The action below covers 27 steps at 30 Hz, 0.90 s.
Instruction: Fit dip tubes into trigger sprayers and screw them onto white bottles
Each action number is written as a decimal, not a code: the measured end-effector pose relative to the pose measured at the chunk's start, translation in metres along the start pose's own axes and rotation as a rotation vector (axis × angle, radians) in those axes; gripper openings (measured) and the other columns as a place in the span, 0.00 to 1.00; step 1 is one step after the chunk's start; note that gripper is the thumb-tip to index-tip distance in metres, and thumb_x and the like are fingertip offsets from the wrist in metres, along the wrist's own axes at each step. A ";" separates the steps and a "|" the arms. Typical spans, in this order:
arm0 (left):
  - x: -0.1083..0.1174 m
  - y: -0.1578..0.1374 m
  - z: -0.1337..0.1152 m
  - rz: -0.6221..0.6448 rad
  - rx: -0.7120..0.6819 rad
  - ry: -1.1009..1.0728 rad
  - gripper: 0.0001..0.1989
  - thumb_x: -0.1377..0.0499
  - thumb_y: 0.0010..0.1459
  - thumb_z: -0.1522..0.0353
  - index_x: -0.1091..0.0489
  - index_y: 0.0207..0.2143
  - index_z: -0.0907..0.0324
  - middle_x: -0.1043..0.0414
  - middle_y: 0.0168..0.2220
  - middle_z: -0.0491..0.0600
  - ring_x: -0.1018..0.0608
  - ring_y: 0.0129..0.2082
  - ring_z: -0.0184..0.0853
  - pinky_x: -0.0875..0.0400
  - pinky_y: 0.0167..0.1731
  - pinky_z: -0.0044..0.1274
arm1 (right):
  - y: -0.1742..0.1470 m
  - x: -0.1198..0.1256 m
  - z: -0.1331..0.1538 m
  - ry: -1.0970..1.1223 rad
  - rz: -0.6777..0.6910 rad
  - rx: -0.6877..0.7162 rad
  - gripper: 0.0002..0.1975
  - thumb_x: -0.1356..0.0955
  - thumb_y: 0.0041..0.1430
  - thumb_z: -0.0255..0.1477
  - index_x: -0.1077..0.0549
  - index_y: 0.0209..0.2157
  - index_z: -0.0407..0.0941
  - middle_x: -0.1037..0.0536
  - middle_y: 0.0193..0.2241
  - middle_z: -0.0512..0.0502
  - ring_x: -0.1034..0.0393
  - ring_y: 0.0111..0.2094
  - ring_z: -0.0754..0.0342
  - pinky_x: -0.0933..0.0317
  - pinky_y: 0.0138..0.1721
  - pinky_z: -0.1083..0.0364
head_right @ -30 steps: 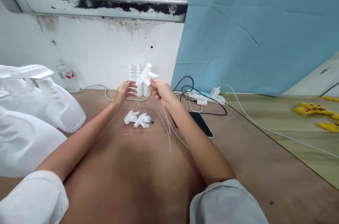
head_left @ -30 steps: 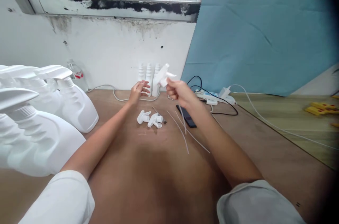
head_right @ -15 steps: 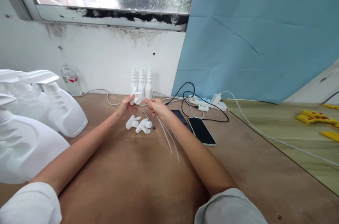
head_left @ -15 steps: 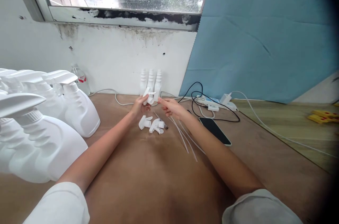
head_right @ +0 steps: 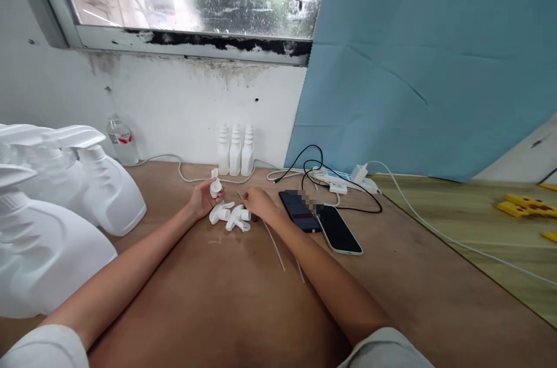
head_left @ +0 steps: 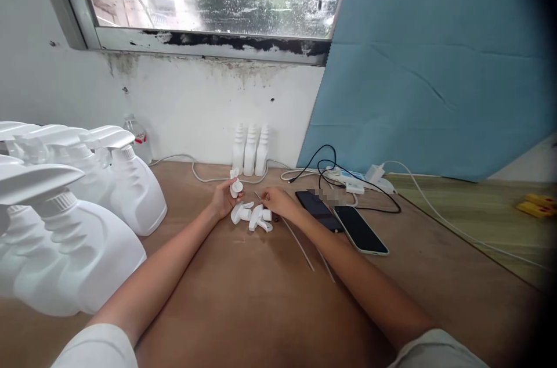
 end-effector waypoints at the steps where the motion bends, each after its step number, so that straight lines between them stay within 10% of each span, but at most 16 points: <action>1: 0.000 0.000 0.001 0.004 0.010 0.002 0.09 0.41 0.52 0.67 0.36 0.24 0.63 0.35 0.19 0.48 0.33 0.17 0.28 0.41 0.13 0.17 | 0.000 -0.001 0.000 0.019 -0.011 0.019 0.14 0.34 0.65 0.34 0.30 0.48 0.41 0.27 0.47 0.42 0.29 0.45 0.52 0.32 0.46 0.48; 6: 0.000 0.001 0.001 0.005 0.030 0.003 0.08 0.42 0.50 0.67 0.37 0.23 0.61 0.38 0.16 0.45 0.38 0.14 0.26 0.50 0.10 0.15 | 0.002 0.013 0.009 0.257 -0.080 0.164 0.09 0.33 0.57 0.27 0.22 0.37 0.39 0.23 0.29 0.46 0.28 0.34 0.53 0.35 0.41 0.53; 14: 0.005 0.006 0.005 -0.019 0.056 0.029 0.16 0.42 0.53 0.64 0.42 0.18 0.61 0.42 0.13 0.43 0.42 0.11 0.23 0.58 0.08 0.14 | -0.013 0.050 0.041 0.692 -0.214 0.357 0.23 0.33 0.55 0.42 0.29 0.48 0.42 0.23 0.33 0.44 0.29 0.29 0.57 0.37 0.30 0.58; 27: 0.015 0.014 0.011 -0.074 0.096 0.109 0.16 0.45 0.64 0.61 0.34 0.29 0.65 0.39 0.20 0.40 0.39 0.14 0.21 0.45 0.12 0.14 | -0.044 0.033 0.081 0.407 -0.368 0.514 0.07 0.31 0.54 0.31 0.23 0.29 0.41 0.21 0.28 0.45 0.27 0.30 0.53 0.35 0.33 0.56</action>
Point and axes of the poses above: each hand's wrist, its own y-axis towards the middle knuckle, its own x-axis out of the back of the hand, z = x × y, the point moved 4 cm from there along y, towards the middle knuckle
